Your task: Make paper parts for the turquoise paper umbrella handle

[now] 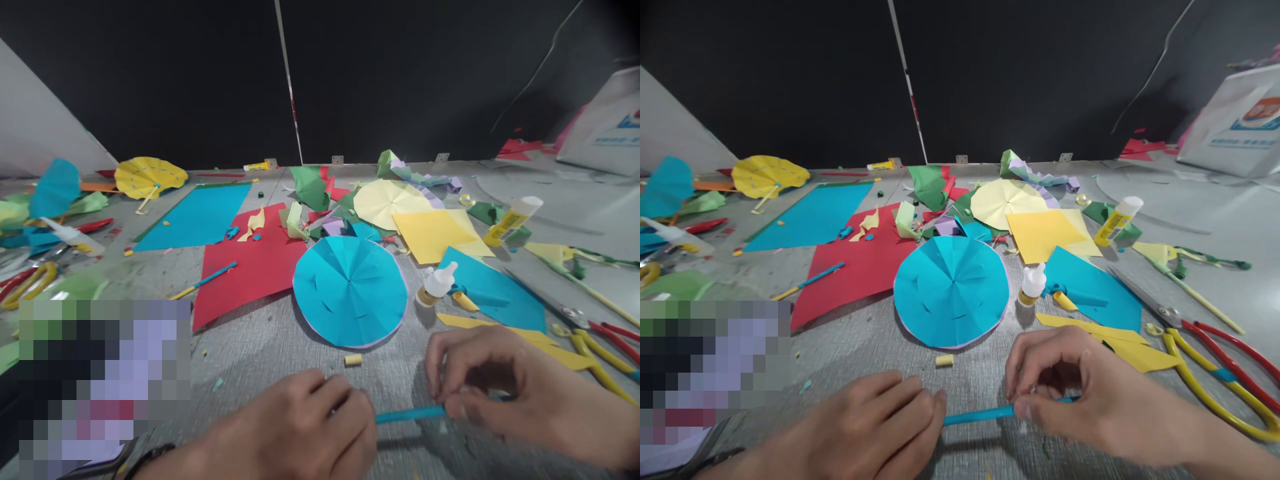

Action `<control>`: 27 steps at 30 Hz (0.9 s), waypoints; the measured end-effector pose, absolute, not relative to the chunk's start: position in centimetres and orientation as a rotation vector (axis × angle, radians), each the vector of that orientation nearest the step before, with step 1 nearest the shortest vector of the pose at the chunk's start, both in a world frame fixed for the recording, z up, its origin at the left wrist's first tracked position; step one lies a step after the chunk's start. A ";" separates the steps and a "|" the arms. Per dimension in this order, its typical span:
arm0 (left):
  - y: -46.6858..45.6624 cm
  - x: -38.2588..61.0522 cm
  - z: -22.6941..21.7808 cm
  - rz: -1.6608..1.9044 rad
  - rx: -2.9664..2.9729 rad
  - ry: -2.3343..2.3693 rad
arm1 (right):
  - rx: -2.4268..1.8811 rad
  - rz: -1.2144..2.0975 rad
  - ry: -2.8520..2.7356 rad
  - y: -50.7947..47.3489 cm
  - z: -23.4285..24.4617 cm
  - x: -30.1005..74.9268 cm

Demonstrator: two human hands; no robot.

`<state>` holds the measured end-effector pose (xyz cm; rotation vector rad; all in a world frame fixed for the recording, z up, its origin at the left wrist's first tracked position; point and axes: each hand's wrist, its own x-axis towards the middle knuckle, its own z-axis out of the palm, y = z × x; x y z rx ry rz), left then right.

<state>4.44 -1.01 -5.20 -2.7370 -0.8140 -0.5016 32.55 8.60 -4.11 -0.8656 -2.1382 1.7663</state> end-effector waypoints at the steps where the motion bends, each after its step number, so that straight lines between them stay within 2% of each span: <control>1: -1.0 4.4 -5.2 -0.490 -2.718 -0.799 | -0.864 1.782 -2.121 8.7 -4.1 32.5; 7: -1.1 4.4 -5.1 -0.503 -2.707 -0.794 | -0.873 1.886 -2.000 8.8 -4.5 32.6; 15: -0.7 4.1 -4.9 -0.590 -2.718 -0.718 | -0.937 2.215 -1.781 8.6 -2.9 31.7; 24: -0.8 4.2 -4.7 -0.609 -2.864 -0.802 | -0.992 2.218 -1.807 8.7 -3.3 31.9; 27: -0.2 3.9 -4.9 -0.811 -2.855 -0.921 | -0.961 2.190 -1.782 8.9 -2.9 32.2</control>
